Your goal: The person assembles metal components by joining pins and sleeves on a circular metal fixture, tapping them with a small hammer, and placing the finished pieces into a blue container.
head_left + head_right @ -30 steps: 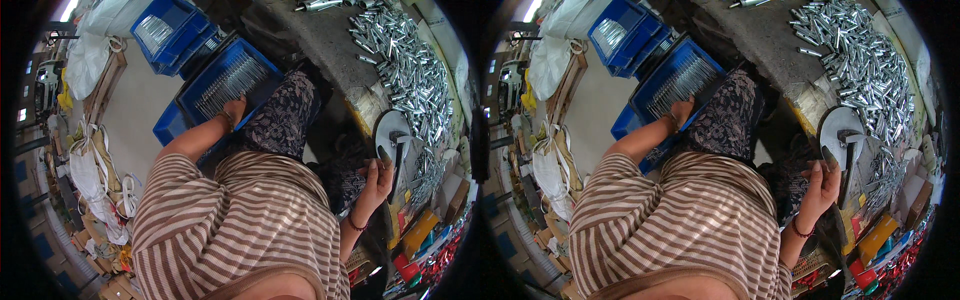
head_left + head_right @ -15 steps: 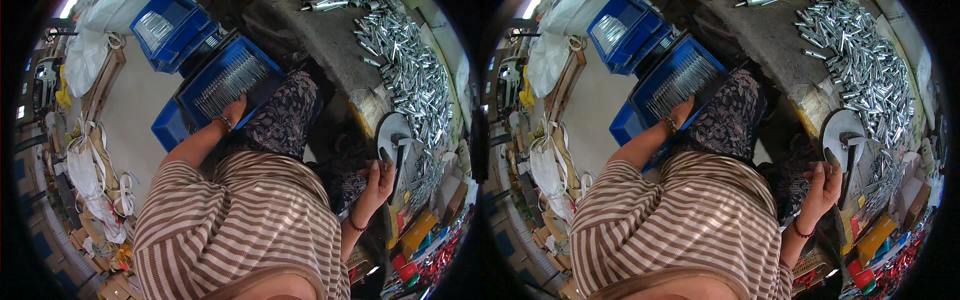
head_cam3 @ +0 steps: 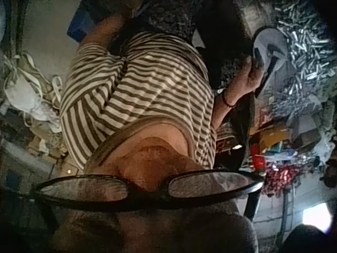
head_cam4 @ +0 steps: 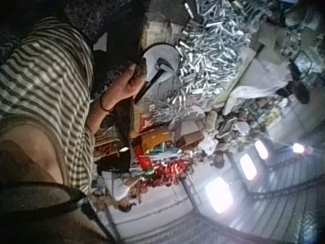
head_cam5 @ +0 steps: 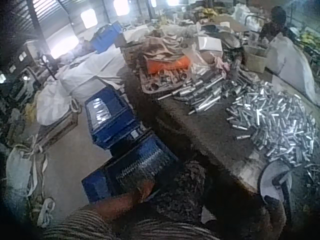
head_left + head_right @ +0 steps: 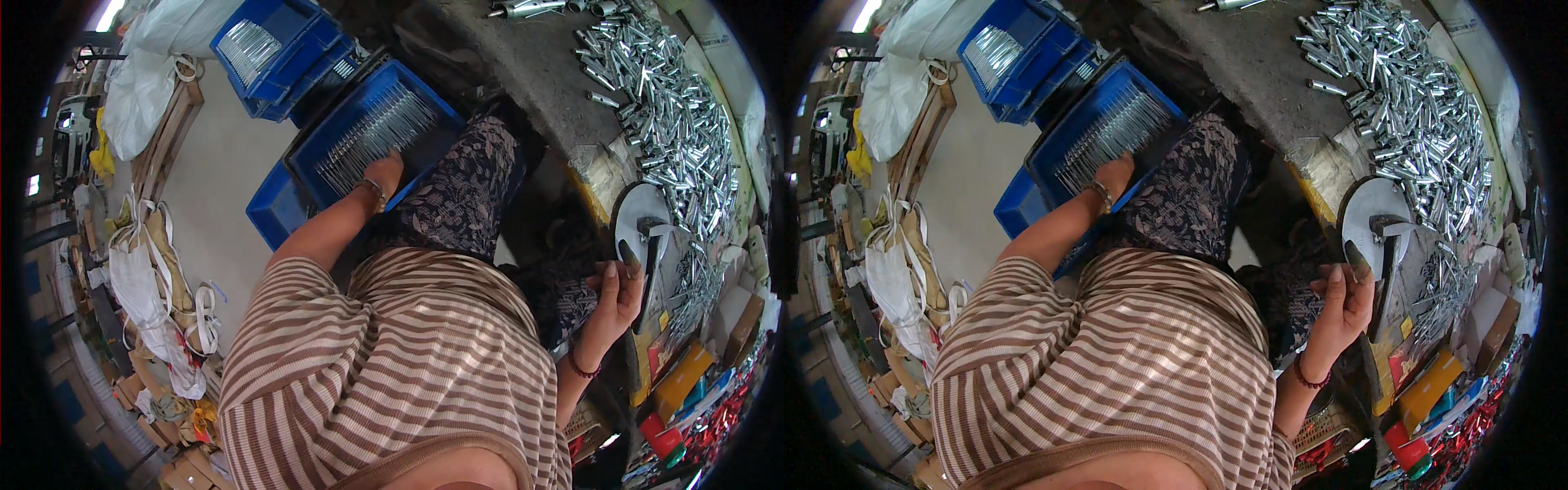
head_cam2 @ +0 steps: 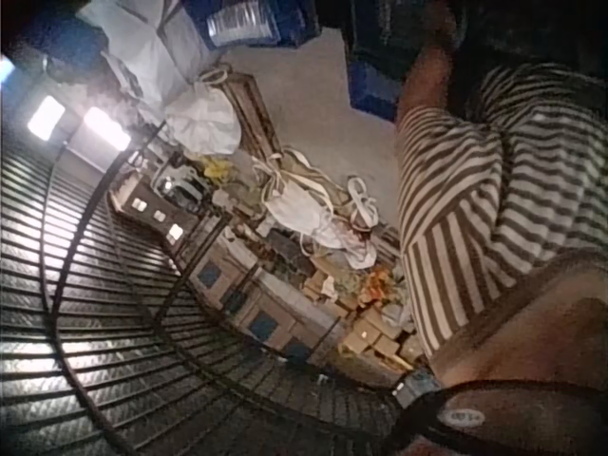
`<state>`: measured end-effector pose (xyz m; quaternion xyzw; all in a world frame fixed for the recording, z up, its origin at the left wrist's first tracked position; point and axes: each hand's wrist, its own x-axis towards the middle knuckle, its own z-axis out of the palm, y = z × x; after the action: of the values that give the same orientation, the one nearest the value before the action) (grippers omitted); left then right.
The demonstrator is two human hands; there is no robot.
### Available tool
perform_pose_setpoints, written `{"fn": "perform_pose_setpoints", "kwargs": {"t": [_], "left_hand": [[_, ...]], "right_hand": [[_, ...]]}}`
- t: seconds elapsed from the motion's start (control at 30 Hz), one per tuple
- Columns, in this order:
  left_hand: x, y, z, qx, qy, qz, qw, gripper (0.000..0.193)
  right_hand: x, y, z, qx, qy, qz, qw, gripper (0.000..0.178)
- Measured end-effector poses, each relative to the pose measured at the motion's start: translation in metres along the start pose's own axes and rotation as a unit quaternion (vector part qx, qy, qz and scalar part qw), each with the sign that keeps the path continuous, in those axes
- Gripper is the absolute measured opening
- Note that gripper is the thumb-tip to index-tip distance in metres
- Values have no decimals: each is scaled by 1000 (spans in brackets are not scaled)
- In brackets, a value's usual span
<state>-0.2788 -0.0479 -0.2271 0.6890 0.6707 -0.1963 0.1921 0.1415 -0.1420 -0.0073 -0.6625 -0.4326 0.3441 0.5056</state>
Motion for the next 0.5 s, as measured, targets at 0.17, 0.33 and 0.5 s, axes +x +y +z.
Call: {"fn": "perform_pose_setpoints", "kwargs": {"t": [0.17,0.33,0.5], "left_hand": [[-1,-10,5,-107,5,-15,994,43],[-21,-4,-24,-124,-45,-4,991,40],[-15,-15,1,-253,128,136,949,34]], "right_hand": [[-1,-2,2,4,-3,1,1000,29],[5,-1,6,6,-3,-3,1000,30],[3,-10,2,-28,34,5,999,25]]}}
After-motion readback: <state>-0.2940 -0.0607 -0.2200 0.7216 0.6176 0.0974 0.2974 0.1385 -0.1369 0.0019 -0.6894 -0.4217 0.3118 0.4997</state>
